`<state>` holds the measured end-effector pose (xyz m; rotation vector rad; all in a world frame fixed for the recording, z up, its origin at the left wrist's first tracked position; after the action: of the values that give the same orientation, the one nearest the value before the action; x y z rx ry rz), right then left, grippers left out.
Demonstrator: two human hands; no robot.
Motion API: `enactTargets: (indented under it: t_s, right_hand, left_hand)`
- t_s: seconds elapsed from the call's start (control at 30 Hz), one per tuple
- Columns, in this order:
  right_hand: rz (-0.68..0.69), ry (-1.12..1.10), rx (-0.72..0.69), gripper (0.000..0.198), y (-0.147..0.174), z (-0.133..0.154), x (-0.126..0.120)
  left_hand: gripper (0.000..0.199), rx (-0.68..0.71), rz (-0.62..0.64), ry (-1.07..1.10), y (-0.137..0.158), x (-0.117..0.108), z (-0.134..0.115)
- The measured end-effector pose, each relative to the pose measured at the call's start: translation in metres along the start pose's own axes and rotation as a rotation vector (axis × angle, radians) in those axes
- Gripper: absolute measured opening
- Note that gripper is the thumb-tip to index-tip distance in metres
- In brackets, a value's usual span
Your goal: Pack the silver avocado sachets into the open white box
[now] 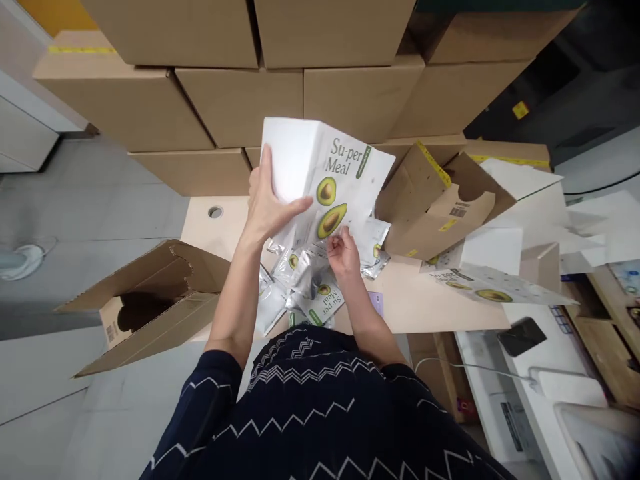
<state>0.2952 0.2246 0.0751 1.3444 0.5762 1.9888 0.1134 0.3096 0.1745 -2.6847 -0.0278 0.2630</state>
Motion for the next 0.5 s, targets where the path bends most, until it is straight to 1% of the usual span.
enactTargets:
  t_s: [0.07,0.13,0.2,0.23,0.33,0.43,0.5]
  right_hand:
    - [-0.021,-0.036,0.045,0.015,-0.003,0.002,-0.007]
    - [-0.013,-0.040,0.071,0.012,-0.007,0.003,-0.015]
    - [0.008,-0.012,0.096,0.009,-0.010,0.002,-0.023]
    - [0.020,0.007,0.112,0.009,-0.011,0.002,-0.025]
    - [0.076,0.056,0.135,0.014,-0.013,0.003,-0.028]
    - [0.146,0.106,0.133,0.018,-0.018,0.004,-0.030]
    - [0.142,0.146,0.156,0.021,-0.025,0.001,-0.034]
  left_hand:
    - [0.125,-0.010,0.061,-0.106,-0.017,0.015,-0.005]
    - [0.125,-0.023,0.118,-0.184,-0.033,0.029,-0.012]
    - [0.117,-0.019,0.154,-0.204,-0.048,0.040,-0.023]
    - [0.110,-0.008,0.162,-0.189,-0.055,0.043,-0.030]
    - [0.088,0.038,0.183,-0.133,-0.073,0.047,-0.060]
    - [0.084,0.039,0.226,-0.144,-0.084,0.044,-0.097]
    - [0.081,-0.015,0.250,-0.159,-0.086,0.037,-0.120]
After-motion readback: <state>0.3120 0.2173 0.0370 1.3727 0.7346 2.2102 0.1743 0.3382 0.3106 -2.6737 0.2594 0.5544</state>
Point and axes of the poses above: each hand's wrist, its own y-axis away from the middle knuckle, its own x-axis out of the palm, z = x × y, the point moved 1 cm from there along -y, towards the middle knuckle, and after that the axes turned 8 degrees about -z, right-handed, at the moved point
